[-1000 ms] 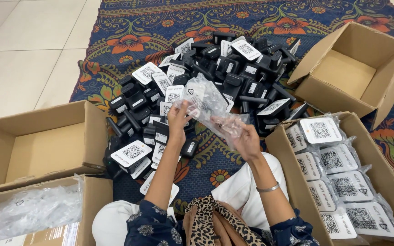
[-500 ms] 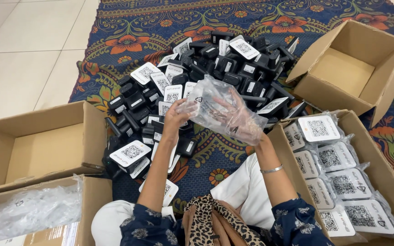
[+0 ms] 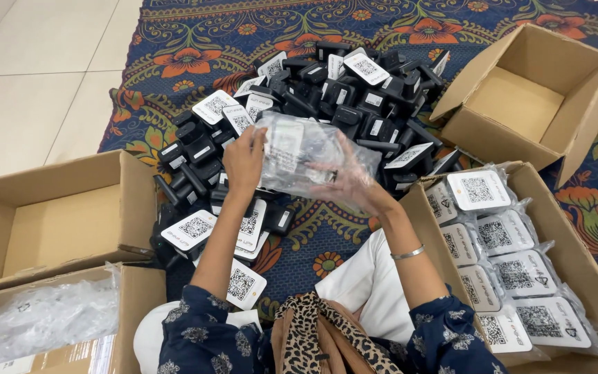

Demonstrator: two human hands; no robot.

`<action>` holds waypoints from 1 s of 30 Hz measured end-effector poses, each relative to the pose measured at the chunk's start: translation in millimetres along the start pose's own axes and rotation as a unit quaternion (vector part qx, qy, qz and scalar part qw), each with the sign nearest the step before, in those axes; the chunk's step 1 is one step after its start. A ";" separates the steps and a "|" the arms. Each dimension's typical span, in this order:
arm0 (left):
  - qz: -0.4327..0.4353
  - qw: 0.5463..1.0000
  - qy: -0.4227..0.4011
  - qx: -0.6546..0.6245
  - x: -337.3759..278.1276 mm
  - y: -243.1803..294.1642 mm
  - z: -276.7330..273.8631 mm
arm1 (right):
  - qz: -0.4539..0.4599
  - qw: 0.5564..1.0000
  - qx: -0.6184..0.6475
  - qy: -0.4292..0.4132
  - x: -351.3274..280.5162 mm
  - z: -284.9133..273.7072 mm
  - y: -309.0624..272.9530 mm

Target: The person packs electronic barcode scanning devices into individual plastic bags and then places them into cardboard boxes.

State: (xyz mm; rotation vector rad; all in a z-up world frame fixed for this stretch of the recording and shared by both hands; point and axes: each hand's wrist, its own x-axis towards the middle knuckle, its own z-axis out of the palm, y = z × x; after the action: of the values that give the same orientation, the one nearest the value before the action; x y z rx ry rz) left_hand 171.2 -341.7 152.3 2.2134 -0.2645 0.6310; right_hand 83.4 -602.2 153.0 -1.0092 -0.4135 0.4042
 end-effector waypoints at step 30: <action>0.061 0.990 -0.128 -0.006 -67.2 44.6 63.0 | 0.063 0.987 -0.124 0.080 -0.9 -50.3 82.6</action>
State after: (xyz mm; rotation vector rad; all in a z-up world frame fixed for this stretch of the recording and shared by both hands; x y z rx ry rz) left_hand 119.1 -419.6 111.3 2.2777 -0.5364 0.4066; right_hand 97.2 -599.9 57.3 -1.3055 -0.2580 0.3880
